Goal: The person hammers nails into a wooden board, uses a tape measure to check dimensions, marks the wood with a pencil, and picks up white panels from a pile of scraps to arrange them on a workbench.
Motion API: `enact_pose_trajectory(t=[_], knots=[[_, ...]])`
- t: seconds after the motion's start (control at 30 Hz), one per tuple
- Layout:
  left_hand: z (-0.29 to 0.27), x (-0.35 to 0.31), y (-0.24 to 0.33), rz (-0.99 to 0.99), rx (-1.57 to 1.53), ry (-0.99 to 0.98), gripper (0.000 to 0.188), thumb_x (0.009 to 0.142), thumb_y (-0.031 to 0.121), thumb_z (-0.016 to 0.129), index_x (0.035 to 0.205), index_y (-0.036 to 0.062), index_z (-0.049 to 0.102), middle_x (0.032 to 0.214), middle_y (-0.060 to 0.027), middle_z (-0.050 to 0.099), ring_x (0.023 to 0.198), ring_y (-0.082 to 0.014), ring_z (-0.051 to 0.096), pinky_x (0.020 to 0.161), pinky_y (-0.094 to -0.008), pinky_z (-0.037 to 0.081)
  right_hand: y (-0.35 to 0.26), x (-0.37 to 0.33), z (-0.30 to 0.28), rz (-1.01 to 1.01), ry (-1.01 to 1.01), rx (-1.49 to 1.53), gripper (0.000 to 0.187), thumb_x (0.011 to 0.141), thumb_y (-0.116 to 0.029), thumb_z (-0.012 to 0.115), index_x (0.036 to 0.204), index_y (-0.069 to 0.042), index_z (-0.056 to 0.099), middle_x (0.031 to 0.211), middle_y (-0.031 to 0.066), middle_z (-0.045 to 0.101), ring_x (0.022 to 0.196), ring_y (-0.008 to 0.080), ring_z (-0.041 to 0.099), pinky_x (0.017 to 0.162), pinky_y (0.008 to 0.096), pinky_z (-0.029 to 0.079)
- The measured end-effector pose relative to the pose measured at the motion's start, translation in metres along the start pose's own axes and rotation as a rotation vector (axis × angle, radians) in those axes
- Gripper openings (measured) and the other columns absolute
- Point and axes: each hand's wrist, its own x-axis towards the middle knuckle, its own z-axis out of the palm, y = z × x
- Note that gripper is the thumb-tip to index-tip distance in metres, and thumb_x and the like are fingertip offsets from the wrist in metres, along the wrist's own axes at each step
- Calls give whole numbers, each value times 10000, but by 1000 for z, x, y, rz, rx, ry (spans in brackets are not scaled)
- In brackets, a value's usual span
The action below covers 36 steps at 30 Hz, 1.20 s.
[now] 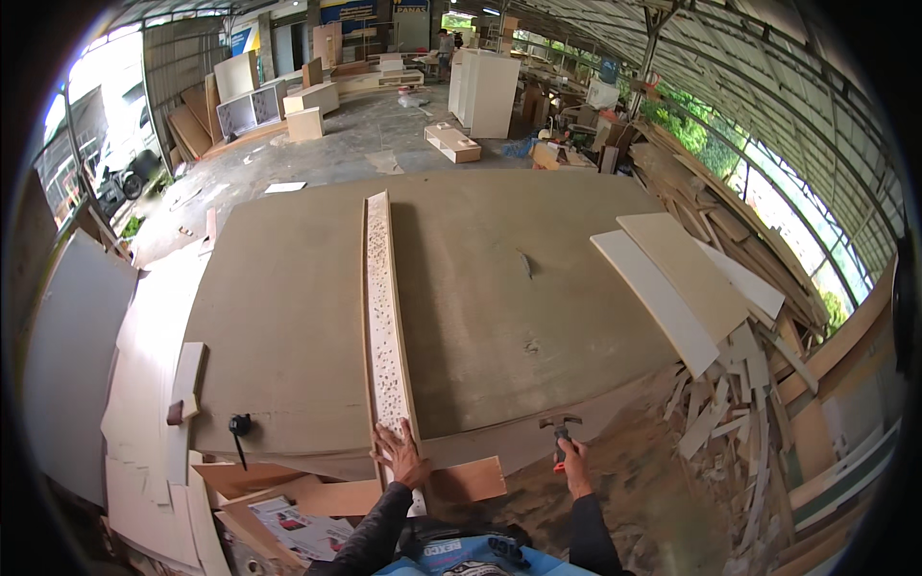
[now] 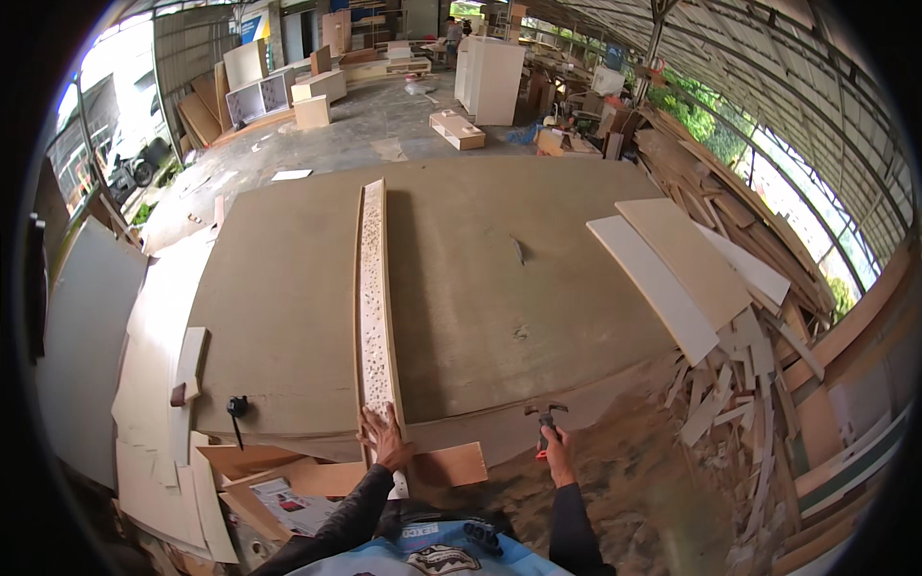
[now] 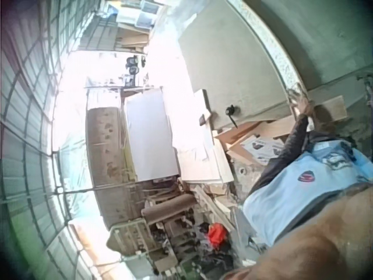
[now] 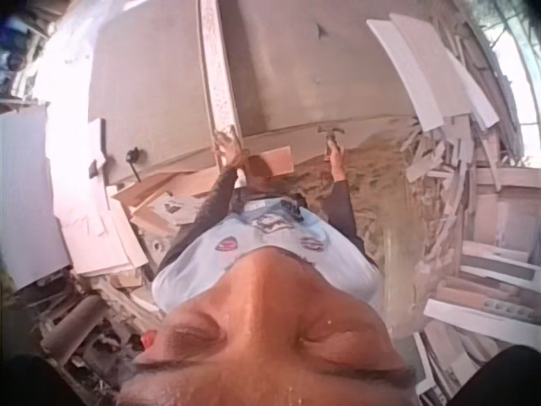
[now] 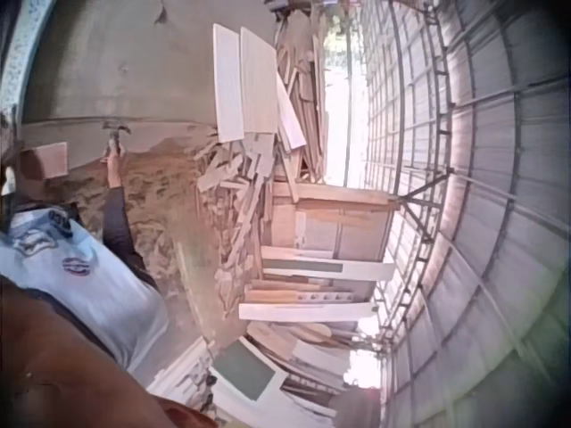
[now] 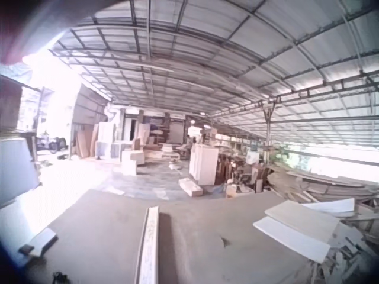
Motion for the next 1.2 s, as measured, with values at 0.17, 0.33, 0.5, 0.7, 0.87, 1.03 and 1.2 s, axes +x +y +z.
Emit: enact_pose_trajectory(t=[0.17,0.33,0.5,0.7,0.87,1.03,1.2], knots=[[14,-10,-11,103,142,46,954,685,248,648,1524,130,209,1544,-331,-112,1398,-530,-207,1013,-741,-107,5,-1,-11,8,2,51,256,895,-291,638,825,-50,588,612,29,560,512,114,510,480,286,393],[0,-14,-15,151,191,23,893,739,376,677,1505,150,276,1545,-332,-97,1408,-522,-178,1043,-715,-87,18,1,31,-10,-21,107,232,903,-276,630,857,-50,600,631,33,566,517,114,513,483,281,404],[-30,-4,-39,174,-13,46,939,744,504,697,1505,135,289,1563,-298,-88,1443,-442,-163,1095,-638,-86,13,4,92,-263,-51,-99,250,906,-231,635,918,19,626,681,36,594,612,82,543,525,253,404],[-90,57,-119,-20,41,520,623,767,213,695,1319,1,499,1370,-253,461,1277,-363,453,1074,-499,307,22,41,138,-549,35,-543,515,872,-334,665,1173,80,608,918,215,661,814,328,623,718,406,493],[-157,78,-179,-147,-357,629,391,746,129,698,1094,-29,618,1047,-212,625,945,-323,627,830,-416,495,24,51,167,-553,20,-725,547,874,-404,649,1155,62,591,1005,251,627,910,414,592,772,477,472],[-120,48,-133,87,-154,462,624,728,295,773,1235,10,547,1195,-253,525,1097,-366,534,934,-444,433,47,18,184,-466,61,-670,529,891,-456,616,1084,34,555,971,236,608,913,429,570,773,487,441],[-42,-8,-23,-93,14,65,1179,594,561,807,1501,83,225,1501,-350,79,1418,-491,38,1097,-615,138,98,-31,176,-485,40,-693,536,889,-434,615,1109,43,508,957,272,564,932,453,548,797,506,440]])
